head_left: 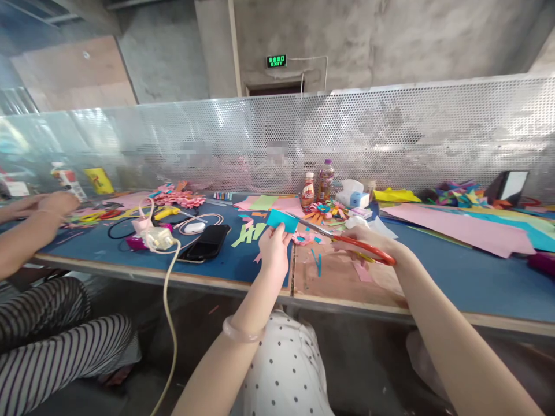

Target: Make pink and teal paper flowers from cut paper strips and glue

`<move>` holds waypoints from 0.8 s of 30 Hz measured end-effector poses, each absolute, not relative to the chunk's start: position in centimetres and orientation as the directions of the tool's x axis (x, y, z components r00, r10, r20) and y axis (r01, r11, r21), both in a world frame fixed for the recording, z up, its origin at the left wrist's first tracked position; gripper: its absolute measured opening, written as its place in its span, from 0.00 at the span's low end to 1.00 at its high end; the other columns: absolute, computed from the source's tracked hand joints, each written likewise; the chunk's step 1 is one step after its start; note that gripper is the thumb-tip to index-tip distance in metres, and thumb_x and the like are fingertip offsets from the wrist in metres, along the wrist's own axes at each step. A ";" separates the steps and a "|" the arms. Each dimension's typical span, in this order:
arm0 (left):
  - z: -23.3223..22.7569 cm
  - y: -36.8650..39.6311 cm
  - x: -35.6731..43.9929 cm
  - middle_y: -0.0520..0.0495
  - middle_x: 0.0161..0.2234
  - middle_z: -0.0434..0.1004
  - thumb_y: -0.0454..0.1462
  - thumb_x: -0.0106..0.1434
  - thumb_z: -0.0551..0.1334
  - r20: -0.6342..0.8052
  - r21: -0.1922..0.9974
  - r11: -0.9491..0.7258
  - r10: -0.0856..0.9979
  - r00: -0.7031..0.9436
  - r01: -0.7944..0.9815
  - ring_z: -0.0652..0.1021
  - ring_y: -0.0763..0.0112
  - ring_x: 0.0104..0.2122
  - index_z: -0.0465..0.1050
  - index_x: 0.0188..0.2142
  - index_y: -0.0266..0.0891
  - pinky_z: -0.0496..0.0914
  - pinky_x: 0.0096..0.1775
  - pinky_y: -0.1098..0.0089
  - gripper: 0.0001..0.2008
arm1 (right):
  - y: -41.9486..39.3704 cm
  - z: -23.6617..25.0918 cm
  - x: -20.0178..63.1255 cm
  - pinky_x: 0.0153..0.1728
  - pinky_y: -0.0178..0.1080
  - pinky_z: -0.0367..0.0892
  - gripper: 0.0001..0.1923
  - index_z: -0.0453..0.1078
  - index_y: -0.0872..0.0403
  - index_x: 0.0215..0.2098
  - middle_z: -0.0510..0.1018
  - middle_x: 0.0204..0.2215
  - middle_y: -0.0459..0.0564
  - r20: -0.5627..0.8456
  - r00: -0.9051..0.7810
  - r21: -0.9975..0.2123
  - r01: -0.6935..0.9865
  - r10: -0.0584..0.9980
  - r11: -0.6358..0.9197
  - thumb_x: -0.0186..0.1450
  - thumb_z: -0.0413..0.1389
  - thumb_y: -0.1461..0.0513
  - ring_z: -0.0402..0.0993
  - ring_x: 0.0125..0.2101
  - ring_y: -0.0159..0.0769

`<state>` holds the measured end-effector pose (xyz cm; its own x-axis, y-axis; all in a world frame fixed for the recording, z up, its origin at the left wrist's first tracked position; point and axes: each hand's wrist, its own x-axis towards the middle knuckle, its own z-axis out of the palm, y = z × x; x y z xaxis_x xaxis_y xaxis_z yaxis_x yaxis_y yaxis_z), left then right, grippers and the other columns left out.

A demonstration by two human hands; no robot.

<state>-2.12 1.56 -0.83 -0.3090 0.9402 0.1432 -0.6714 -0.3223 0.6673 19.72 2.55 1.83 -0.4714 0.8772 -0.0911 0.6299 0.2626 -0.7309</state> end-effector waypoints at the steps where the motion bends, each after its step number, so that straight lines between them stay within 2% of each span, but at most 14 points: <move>1: -0.8 1.6 -2.1 0.55 0.22 0.66 0.30 0.47 0.64 0.143 0.669 -0.322 0.940 -0.310 -0.670 0.71 0.81 0.24 0.62 0.25 0.37 0.67 0.34 0.74 0.09 | 2.6 1.8 19.7 0.14 0.31 0.61 0.20 0.71 0.57 0.30 0.69 0.15 0.45 -0.093 -0.472 -0.722 0.638 0.877 0.267 0.55 0.55 0.47 0.68 0.15 0.32; 8: -1.0 1.7 -2.0 0.53 0.24 0.68 0.31 0.49 0.64 0.133 0.678 -0.312 0.943 -0.306 -0.666 0.74 0.78 0.29 0.64 0.26 0.37 0.68 0.38 0.73 0.08 | 2.8 1.6 19.7 0.14 0.32 0.62 0.22 0.71 0.56 0.32 0.69 0.14 0.45 -0.108 -0.467 -0.709 0.655 0.878 0.261 0.54 0.55 0.45 0.69 0.15 0.33; 12: -1.2 1.9 -2.0 0.53 0.24 0.69 0.31 0.48 0.64 0.126 0.677 -0.304 0.945 -0.302 -0.671 0.75 0.76 0.31 0.65 0.26 0.36 0.69 0.40 0.71 0.08 | 2.9 1.5 19.7 0.13 0.32 0.62 0.22 0.71 0.56 0.29 0.69 0.14 0.45 -0.106 -0.466 -0.722 0.643 0.878 0.254 0.54 0.55 0.45 0.68 0.15 0.33; 24: -0.9 1.7 -1.9 0.52 0.25 0.71 0.29 0.47 0.63 0.138 0.675 -0.322 0.939 -0.315 -0.664 0.75 0.75 0.29 0.66 0.26 0.35 0.69 0.38 0.70 0.06 | 2.6 1.7 19.4 0.13 0.34 0.61 0.24 0.71 0.56 0.27 0.69 0.13 0.46 -0.072 -0.468 -0.676 0.673 0.881 0.302 0.54 0.54 0.43 0.67 0.13 0.33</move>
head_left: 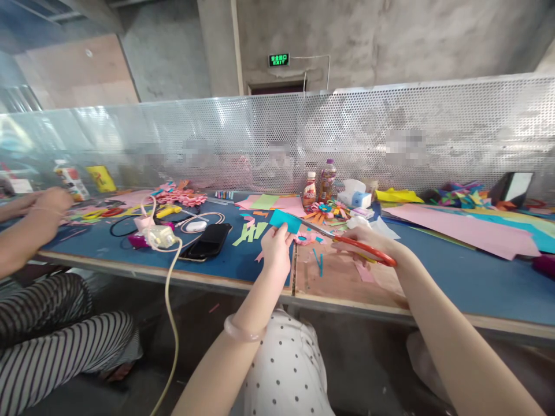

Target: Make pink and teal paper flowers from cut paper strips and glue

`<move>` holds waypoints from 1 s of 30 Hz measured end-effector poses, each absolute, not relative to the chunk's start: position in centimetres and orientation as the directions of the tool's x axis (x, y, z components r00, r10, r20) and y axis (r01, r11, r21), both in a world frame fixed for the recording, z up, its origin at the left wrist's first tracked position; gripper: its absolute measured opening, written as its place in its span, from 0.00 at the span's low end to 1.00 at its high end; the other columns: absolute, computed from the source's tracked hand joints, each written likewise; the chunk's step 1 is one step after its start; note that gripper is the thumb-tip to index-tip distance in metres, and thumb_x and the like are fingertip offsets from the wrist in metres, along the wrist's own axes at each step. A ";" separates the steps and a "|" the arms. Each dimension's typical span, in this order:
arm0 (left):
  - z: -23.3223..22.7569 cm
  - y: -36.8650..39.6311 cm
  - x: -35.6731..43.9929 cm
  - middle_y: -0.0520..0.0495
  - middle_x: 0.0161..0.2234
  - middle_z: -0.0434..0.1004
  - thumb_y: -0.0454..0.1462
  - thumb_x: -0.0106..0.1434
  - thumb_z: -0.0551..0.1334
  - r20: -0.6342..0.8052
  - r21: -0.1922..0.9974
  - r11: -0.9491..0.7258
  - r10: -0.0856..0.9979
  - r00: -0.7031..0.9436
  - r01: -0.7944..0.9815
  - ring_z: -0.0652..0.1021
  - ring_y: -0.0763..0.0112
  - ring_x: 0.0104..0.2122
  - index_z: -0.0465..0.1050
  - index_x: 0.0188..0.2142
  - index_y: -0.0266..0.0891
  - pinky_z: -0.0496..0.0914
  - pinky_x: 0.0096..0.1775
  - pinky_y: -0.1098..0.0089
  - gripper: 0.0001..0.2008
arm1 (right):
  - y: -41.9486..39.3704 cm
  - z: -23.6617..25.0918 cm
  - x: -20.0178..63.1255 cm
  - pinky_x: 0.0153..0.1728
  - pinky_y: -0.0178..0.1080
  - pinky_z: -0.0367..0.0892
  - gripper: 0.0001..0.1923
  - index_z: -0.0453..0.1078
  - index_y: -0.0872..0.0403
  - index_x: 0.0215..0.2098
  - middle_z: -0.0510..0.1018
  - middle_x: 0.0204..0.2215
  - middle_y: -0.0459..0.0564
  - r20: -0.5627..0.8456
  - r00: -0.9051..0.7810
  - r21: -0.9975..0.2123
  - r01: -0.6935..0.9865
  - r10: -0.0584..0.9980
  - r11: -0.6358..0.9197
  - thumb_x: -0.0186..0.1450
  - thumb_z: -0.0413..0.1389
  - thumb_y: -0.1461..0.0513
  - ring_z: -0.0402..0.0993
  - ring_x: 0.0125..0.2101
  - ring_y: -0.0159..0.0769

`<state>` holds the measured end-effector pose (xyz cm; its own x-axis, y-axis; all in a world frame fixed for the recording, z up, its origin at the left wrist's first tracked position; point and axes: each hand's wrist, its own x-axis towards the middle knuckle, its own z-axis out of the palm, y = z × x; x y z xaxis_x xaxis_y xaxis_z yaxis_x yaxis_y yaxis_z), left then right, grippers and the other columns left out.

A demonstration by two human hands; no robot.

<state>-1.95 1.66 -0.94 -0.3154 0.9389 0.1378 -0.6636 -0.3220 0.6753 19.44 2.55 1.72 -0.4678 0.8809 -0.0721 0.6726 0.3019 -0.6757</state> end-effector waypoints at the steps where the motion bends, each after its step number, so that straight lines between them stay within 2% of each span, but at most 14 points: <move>1: -0.9 1.6 -2.0 0.52 0.25 0.71 0.29 0.47 0.63 0.137 0.674 -0.323 0.938 -0.318 -0.664 0.75 0.75 0.29 0.67 0.26 0.35 0.69 0.38 0.70 0.06 | 2.6 1.7 19.4 0.13 0.34 0.61 0.24 0.71 0.56 0.27 0.69 0.13 0.46 -0.072 -0.466 -0.674 0.675 0.882 0.301 0.54 0.54 0.43 0.67 0.13 0.33; 15: -1.3 1.8 -2.1 0.51 0.25 0.71 0.29 0.49 0.62 0.170 0.690 -0.309 0.948 -0.269 -0.655 0.76 0.73 0.32 0.67 0.27 0.35 0.69 0.41 0.68 0.06 | 2.7 1.4 19.6 0.12 0.31 0.61 0.24 0.68 0.55 0.23 0.67 0.13 0.45 -0.060 -0.471 -0.649 0.688 0.880 0.324 0.55 0.53 0.43 0.66 0.13 0.31; 23: -1.3 1.8 -2.1 0.51 0.24 0.71 0.29 0.49 0.62 0.168 0.686 -0.308 0.948 -0.269 -0.659 0.76 0.73 0.32 0.66 0.27 0.35 0.69 0.41 0.68 0.06 | 2.6 1.4 19.4 0.13 0.34 0.62 0.25 0.68 0.55 0.22 0.65 0.12 0.44 -0.023 -0.453 -0.635 0.695 0.891 0.336 0.54 0.52 0.41 0.66 0.13 0.32; 30: -1.3 1.8 -2.1 0.52 0.23 0.71 0.28 0.49 0.62 0.146 0.682 -0.293 0.952 -0.268 -0.670 0.76 0.73 0.31 0.65 0.26 0.36 0.69 0.40 0.68 0.07 | 3.1 0.6 19.7 0.12 0.32 0.56 0.27 0.66 0.56 0.20 0.65 0.11 0.44 0.007 -0.435 -0.603 0.716 0.900 0.351 0.54 0.52 0.41 0.64 0.13 0.31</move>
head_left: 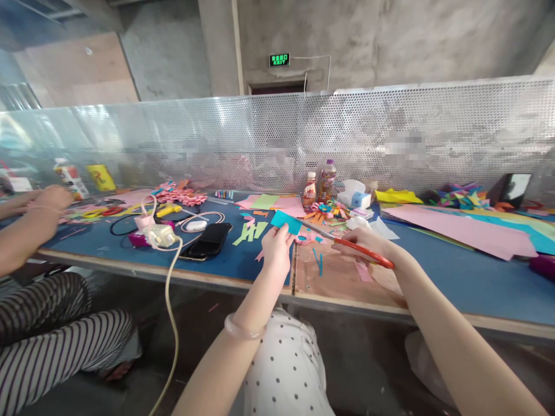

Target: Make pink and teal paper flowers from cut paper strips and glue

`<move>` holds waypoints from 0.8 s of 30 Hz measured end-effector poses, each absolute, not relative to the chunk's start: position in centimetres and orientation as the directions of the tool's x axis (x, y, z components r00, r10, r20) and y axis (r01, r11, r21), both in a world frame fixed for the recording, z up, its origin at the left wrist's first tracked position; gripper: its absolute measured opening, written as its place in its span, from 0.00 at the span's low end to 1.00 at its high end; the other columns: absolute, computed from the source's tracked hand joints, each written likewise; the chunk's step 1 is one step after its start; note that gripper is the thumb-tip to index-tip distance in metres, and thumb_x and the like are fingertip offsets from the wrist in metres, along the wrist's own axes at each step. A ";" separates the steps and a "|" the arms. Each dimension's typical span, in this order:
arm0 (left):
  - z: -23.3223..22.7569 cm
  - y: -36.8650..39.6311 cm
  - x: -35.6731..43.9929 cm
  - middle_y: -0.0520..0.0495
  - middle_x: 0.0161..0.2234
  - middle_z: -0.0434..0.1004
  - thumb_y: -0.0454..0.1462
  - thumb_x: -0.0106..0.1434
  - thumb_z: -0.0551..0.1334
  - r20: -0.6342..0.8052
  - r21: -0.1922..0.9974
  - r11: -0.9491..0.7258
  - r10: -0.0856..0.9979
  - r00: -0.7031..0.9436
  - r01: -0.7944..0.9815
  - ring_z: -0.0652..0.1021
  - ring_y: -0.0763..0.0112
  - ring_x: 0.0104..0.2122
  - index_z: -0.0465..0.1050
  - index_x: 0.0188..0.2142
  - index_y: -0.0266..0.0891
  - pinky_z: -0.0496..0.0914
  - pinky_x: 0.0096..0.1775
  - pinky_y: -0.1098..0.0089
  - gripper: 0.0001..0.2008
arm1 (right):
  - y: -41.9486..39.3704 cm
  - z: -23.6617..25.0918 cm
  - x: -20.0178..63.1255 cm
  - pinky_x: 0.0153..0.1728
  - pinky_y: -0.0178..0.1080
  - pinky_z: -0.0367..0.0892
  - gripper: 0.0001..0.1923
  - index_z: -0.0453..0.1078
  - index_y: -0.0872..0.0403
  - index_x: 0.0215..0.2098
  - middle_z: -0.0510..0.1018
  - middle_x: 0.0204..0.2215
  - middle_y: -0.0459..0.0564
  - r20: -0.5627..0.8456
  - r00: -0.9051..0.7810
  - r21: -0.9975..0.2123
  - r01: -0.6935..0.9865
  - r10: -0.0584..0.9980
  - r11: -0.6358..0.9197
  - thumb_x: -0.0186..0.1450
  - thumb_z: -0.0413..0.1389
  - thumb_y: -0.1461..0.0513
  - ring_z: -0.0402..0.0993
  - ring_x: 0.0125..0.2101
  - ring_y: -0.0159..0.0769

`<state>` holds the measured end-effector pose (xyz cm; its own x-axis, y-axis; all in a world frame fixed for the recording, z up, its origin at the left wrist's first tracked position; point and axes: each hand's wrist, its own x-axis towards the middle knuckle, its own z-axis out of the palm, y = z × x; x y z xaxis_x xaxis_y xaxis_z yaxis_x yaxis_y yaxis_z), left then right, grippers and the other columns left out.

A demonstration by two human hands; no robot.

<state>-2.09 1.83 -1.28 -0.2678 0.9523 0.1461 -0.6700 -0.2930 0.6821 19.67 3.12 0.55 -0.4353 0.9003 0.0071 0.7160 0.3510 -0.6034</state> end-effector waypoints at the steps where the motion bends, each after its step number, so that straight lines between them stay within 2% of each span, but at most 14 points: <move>1: -1.3 1.8 -2.1 0.51 0.23 0.71 0.28 0.49 0.62 0.143 0.681 -0.291 0.953 -0.268 -0.672 0.76 0.73 0.30 0.65 0.26 0.35 0.69 0.40 0.68 0.06 | 3.1 0.5 19.7 0.12 0.32 0.55 0.27 0.65 0.56 0.19 0.65 0.11 0.44 0.019 -0.442 -0.591 0.719 0.897 0.366 0.54 0.51 0.41 0.64 0.13 0.30; 12: -1.4 1.9 -2.2 0.53 0.22 0.70 0.28 0.48 0.63 0.135 0.675 -0.279 0.957 -0.257 -0.683 0.74 0.77 0.26 0.64 0.25 0.36 0.68 0.39 0.70 0.08 | 3.0 0.6 19.7 0.15 0.32 0.53 0.27 0.63 0.55 0.17 0.65 0.12 0.44 0.111 -0.486 -0.476 0.740 0.867 0.475 0.57 0.49 0.41 0.61 0.14 0.29; 18: -1.3 1.8 -2.2 0.52 0.23 0.70 0.28 0.49 0.62 0.124 0.669 -0.266 0.961 -0.248 -0.694 0.76 0.74 0.30 0.63 0.25 0.37 0.68 0.40 0.69 0.07 | 2.7 0.7 19.7 0.15 0.33 0.52 0.26 0.65 0.55 0.20 0.66 0.13 0.44 0.066 -0.481 -0.507 0.738 0.874 0.445 0.57 0.48 0.42 0.61 0.13 0.29; 24: -1.2 1.6 -2.3 0.56 0.20 0.67 0.28 0.47 0.62 0.135 0.656 -0.276 0.959 -0.251 -0.702 0.72 0.80 0.22 0.60 0.23 0.37 0.67 0.34 0.73 0.10 | 2.7 0.6 19.7 0.16 0.33 0.50 0.23 0.67 0.55 0.21 0.66 0.15 0.44 0.118 -0.505 -0.488 0.721 0.855 0.493 0.56 0.51 0.44 0.61 0.16 0.29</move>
